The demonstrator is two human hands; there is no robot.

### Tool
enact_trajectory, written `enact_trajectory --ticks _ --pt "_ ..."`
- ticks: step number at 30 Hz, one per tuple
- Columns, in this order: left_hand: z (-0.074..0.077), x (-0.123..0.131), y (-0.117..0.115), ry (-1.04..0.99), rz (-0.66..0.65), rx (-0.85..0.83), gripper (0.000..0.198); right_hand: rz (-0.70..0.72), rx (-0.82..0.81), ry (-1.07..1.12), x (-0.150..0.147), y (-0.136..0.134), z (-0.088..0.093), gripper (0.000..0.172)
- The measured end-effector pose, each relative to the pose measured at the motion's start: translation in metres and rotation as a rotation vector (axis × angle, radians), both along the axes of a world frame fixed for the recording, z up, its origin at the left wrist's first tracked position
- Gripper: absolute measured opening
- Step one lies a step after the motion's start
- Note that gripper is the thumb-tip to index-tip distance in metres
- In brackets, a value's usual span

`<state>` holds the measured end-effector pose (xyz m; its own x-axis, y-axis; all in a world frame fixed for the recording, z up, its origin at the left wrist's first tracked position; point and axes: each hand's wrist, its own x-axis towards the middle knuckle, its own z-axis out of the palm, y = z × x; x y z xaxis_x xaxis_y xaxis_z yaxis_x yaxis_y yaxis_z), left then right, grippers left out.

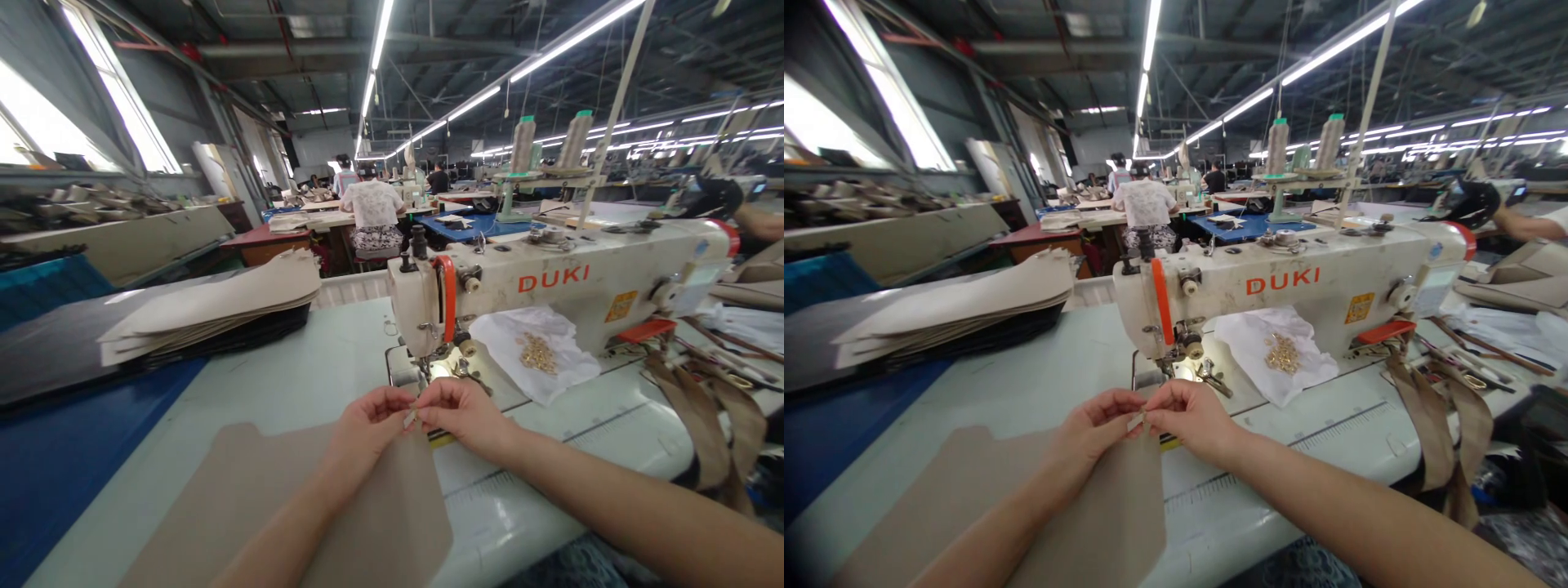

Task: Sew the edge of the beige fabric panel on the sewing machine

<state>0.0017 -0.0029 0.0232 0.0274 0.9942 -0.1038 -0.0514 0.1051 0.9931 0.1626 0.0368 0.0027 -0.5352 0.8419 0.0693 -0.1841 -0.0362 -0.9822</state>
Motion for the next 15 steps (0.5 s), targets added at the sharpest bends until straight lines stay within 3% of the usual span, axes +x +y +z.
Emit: enact_trajectory --ticks 4,8,15 --pt "-0.001 0.002 0.000 0.255 0.121 0.171 0.030 -0.100 0.298 -0.152 0.000 -0.008 0.003 0.017" --pt "-0.004 0.003 -0.003 0.456 0.085 0.354 0.018 -0.163 0.492 -0.281 0.000 -0.014 0.007 0.021" --pt "-0.001 0.004 -0.007 0.477 0.138 0.344 0.013 -0.227 0.658 -0.357 0.001 -0.012 0.007 0.014"
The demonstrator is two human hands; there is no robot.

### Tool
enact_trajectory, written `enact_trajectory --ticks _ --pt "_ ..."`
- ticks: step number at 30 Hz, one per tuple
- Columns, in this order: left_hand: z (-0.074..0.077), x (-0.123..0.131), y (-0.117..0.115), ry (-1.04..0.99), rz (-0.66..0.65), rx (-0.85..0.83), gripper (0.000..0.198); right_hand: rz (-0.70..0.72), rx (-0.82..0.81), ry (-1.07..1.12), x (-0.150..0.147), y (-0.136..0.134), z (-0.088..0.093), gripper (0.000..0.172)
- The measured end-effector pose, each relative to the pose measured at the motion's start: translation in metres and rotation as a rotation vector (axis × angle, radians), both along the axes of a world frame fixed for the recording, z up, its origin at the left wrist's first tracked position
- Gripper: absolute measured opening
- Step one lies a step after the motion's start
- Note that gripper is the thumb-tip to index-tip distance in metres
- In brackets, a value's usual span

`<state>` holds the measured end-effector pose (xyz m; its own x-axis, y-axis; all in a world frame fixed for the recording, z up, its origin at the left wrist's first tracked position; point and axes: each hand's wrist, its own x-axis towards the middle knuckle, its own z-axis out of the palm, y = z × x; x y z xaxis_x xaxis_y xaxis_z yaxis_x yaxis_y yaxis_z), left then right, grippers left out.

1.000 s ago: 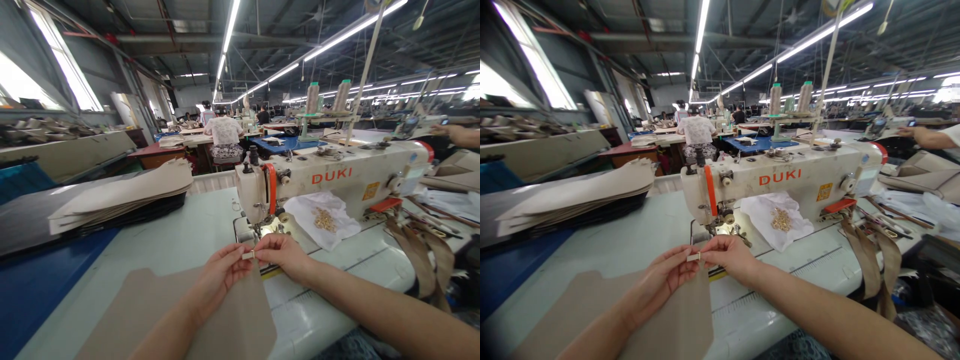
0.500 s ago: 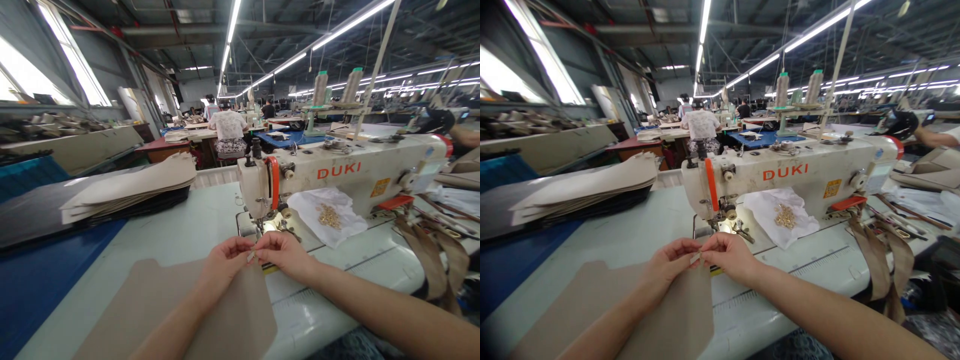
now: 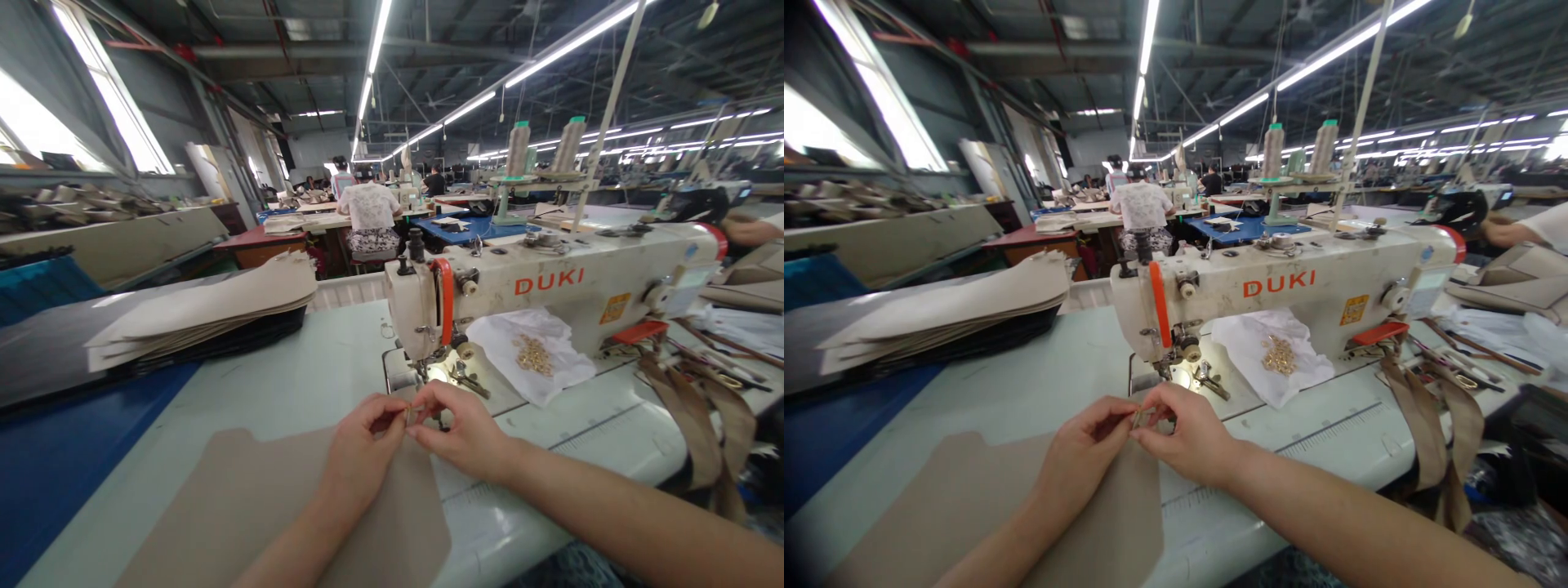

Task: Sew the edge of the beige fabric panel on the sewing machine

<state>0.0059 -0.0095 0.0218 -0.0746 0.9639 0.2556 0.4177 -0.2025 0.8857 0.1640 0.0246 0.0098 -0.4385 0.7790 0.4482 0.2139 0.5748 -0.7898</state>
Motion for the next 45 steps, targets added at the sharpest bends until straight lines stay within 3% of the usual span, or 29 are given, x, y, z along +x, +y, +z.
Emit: enact_trajectory --ticks 12,20,24,35,40,45 --pt "-0.004 -0.003 0.008 -0.137 0.063 -0.139 0.016 0.004 0.270 -0.033 0.002 -0.001 0.003 0.011" --pt "-0.003 -0.001 0.008 -0.126 0.083 -0.114 0.013 -0.002 0.295 -0.016 0.000 0.002 -0.003 0.015" --pt "-0.004 0.000 0.008 -0.136 0.087 -0.119 0.013 0.007 0.211 0.049 0.000 0.002 0.000 0.004" --pt "-0.005 -0.002 0.009 -0.226 0.068 -0.213 0.022 -0.038 -0.210 0.215 -0.003 0.010 -0.004 0.008" --pt "-0.004 -0.001 0.008 -0.449 -0.035 -0.303 0.025 -0.060 -0.210 0.187 -0.003 0.010 -0.006 0.007" --pt "-0.010 -0.003 0.010 -0.396 -0.032 -0.288 0.031 -0.088 -0.201 0.157 -0.004 0.009 -0.008 0.007"
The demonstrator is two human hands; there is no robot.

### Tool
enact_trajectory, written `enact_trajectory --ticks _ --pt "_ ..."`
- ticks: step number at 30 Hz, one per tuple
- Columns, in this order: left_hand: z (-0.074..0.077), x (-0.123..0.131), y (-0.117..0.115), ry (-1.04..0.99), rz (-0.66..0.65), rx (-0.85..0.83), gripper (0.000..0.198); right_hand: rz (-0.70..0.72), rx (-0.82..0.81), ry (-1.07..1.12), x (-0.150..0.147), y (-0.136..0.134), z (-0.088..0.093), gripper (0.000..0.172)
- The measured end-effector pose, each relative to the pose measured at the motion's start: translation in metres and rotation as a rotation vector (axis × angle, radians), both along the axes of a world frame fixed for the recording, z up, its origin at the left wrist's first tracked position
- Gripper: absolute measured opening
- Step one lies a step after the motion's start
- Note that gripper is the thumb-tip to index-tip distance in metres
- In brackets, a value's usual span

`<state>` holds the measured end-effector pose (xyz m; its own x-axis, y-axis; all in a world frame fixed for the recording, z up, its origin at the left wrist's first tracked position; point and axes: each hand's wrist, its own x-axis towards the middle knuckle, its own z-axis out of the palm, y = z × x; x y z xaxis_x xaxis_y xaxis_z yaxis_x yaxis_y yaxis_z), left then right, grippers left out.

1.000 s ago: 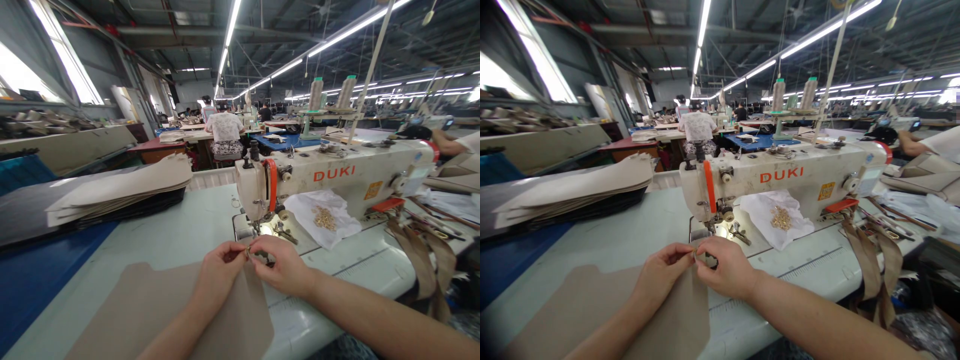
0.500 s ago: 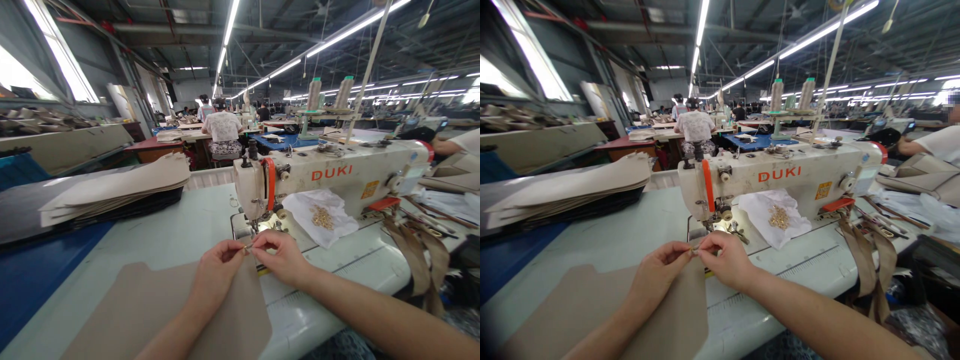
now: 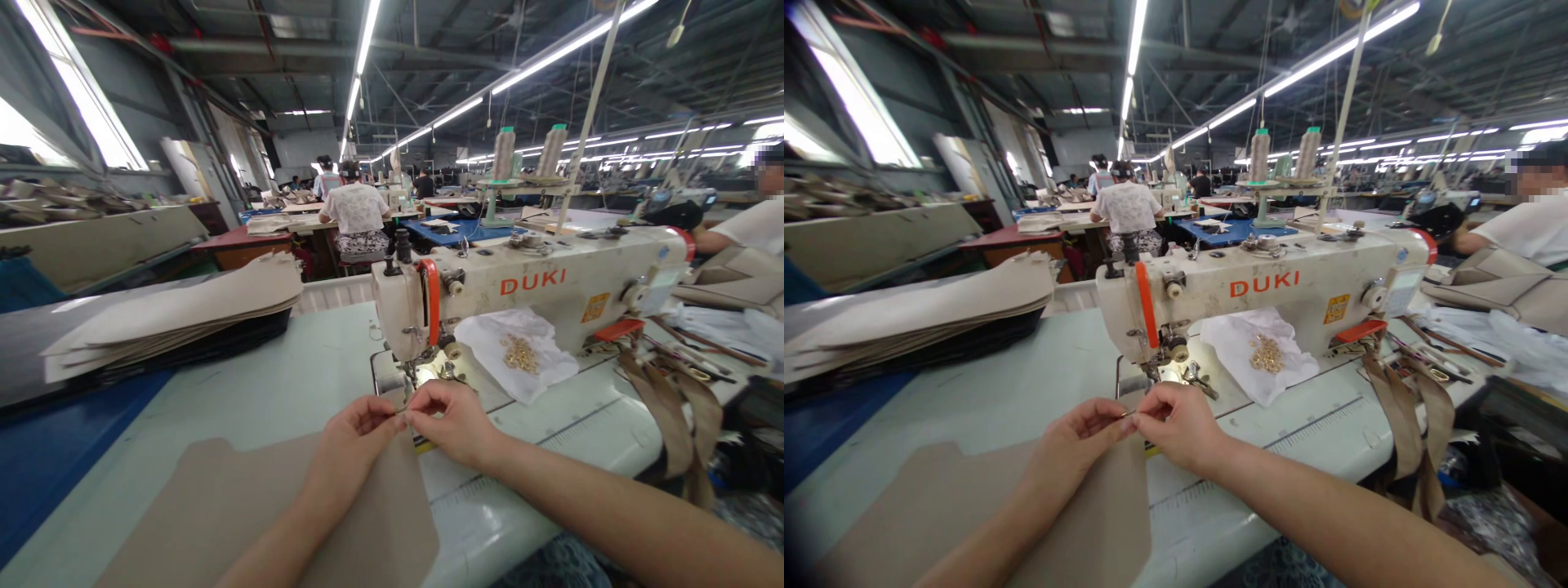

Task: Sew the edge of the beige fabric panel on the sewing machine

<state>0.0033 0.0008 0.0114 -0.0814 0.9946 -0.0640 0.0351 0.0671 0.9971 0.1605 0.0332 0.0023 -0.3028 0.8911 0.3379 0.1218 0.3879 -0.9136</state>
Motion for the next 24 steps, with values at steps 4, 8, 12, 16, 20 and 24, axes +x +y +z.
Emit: enact_trajectory --ticks 4,8,12,16,20,24 --pt "0.0000 -0.0021 0.0001 0.045 0.003 0.024 0.030 0.051 -0.057 0.067 0.0005 0.0008 -0.0015 0.011" --pt "0.0050 -0.0019 -0.0036 0.078 -0.001 0.045 0.028 0.118 -0.173 0.171 0.0024 0.0052 -0.0017 0.020" --pt "0.0050 -0.0015 -0.0063 0.093 -0.015 0.065 0.026 0.181 -0.279 0.222 0.0050 0.0080 -0.0034 0.031" --pt "0.0035 -0.0015 -0.0072 0.126 -0.039 0.091 0.024 0.235 -0.310 0.175 0.0073 0.0058 -0.0046 0.023" --pt "0.0044 -0.0006 -0.0071 0.130 -0.041 0.100 0.025 0.224 -0.251 0.151 0.0080 0.0037 -0.0029 0.016" --pt "0.0067 0.0002 -0.0092 0.166 -0.072 0.097 0.025 0.213 -0.228 0.130 0.0074 0.0036 -0.0022 0.018"
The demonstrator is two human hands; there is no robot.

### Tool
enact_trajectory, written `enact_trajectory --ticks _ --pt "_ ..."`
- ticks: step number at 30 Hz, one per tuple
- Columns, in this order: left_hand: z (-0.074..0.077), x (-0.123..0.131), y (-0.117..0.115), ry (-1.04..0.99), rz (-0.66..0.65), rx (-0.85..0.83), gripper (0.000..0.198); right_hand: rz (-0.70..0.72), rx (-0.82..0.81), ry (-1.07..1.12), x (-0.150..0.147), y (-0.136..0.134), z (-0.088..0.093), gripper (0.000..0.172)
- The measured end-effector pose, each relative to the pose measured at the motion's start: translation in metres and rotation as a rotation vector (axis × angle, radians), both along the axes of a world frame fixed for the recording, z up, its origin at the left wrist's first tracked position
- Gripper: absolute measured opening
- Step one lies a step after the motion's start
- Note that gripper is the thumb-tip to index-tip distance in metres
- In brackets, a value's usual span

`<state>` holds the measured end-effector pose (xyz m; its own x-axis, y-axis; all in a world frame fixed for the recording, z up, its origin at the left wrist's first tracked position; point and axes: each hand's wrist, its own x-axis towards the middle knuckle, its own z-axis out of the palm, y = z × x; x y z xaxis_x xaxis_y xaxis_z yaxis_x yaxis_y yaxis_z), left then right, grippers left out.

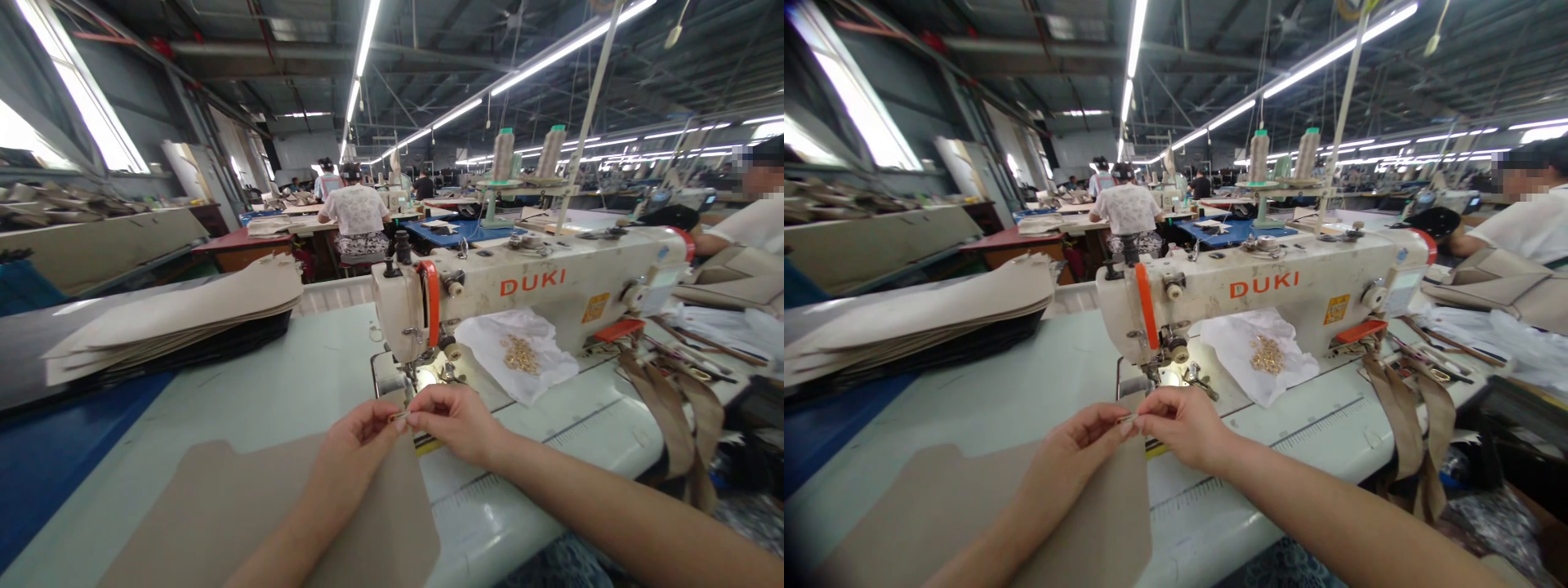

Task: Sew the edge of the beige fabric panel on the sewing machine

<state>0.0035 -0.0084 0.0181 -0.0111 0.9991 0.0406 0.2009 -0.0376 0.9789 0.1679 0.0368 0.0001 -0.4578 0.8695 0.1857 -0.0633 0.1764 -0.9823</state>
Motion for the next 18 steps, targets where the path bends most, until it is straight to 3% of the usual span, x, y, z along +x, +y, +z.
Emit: enact_trajectory --ticks 5,9,18 --pt "0.0005 -0.0015 -0.0025 0.163 -0.007 0.058 0.024 -0.003 0.024 -0.044 0.0013 -0.0010 0.0011 0.016" --pt "-0.0018 -0.0027 -0.0020 0.180 -0.031 0.074 0.024 -0.012 0.062 -0.073 0.0031 -0.0023 0.0022 0.013" --pt "-0.0007 0.0016 0.0001 0.245 -0.032 0.066 0.023 -0.129 0.365 -0.290 0.0044 -0.0054 0.0034 0.008"
